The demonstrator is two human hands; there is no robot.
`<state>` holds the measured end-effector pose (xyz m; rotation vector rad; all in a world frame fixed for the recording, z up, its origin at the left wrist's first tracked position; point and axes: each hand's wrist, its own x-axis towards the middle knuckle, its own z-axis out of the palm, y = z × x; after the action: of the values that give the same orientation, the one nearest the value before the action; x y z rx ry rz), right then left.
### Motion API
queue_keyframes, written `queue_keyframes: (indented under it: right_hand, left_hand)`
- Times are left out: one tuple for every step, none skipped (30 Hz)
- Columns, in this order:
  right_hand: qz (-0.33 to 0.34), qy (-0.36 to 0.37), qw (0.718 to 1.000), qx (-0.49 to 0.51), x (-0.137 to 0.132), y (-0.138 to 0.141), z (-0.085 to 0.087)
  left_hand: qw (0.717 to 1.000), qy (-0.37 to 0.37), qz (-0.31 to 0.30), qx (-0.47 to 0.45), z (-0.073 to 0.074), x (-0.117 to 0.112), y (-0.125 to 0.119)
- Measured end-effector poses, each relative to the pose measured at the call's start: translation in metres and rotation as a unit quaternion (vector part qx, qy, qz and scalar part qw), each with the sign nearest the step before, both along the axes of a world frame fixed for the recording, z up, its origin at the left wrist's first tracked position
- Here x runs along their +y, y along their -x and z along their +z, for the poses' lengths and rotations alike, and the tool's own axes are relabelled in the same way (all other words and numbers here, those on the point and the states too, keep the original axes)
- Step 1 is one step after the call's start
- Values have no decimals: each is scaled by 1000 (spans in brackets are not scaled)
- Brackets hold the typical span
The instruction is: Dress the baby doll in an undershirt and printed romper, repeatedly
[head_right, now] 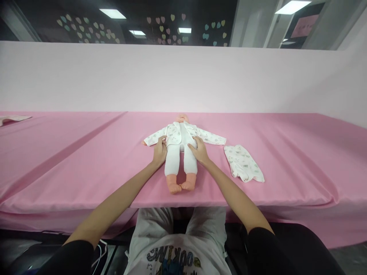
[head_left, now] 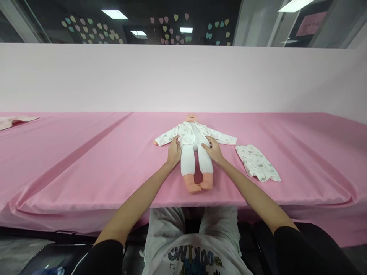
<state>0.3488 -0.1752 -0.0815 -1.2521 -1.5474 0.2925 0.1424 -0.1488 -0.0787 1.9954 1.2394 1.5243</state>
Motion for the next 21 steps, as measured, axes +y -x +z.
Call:
queue_keyframes:
  right_hand:
    - [-3,-5,1000,18,1,0,-1]
    - [-6,-8,999,33,2,-1,-2]
    - [-9,-10,999,46,2,-1,-2]
    - [-11,-9,998,57,2,0,-3]
    - [-12,-8,998,66,2,0,-3]
    - [-13,-6,997,71,2,0,-3]
    - [-13,-6,997,75,2,1,-2]
    - [-13,-6,997,76,1,1,-2]
    - [-14,-6,997,74,1,1,-2]
    - [-15,-6,997,71,1,1,-2]
    - [-15,-6,998,67,1,1,-1]
    - [-16,-6,998,61,1,1,-1]
    - [-17,-7,998,54,1,1,-1]
    - [-17,-8,999,45,1,0,-1]
    - [-17,-9,999,37,1,0,-1]
    - [-16,-11,999,29,1,-1,-1]
    - [-17,-12,1000,22,1,-1,-1]
    - [-17,-13,1000,16,1,-1,-1]
    - [-17,-12,1000,11,1,-1,-1]
    - [-18,-11,1000,7,0,-1,-1]
    - [-17,-10,1000,3,0,-2,0]
  left_hand:
    - [1000,-1,-3,-3,0,-1,-1]
    - [1000,-2,-7,-8,0,-1,-2]
    - [1000,-4,-12,-14,1,-2,-2]
    - [1000,-6,-17,-18,1,-2,-3]
    - [1000,-9,-22,-20,1,-3,-3]
    - [999,-11,-26,-17,2,-3,-3]
    - [999,-13,-27,-12,2,-3,-3]
    - [1000,-13,-27,-3,2,-2,-3]
    - [1000,-10,-25,6,2,-2,-2]
    - [1000,-6,-25,15,2,-1,-2]
    - [999,-1,-28,24,2,-1,-2]
    - [999,6,-32,32,3,-1,-1]
    - [999,12,-36,39,4,0,-1]
    - [998,17,-40,45,5,-1,-1]
    - [998,21,-41,48,6,-1,-1]
    - [998,22,-40,50,7,-2,-1]
    - [998,20,-37,52,8,-3,-1]
    - [998,16,-34,54,8,-3,-1]
    - [998,7,-31,56,9,-3,-1]
    - [998,-6,-28,58,9,-4,-1]
    - [997,-24,-22,63,8,-3,0]
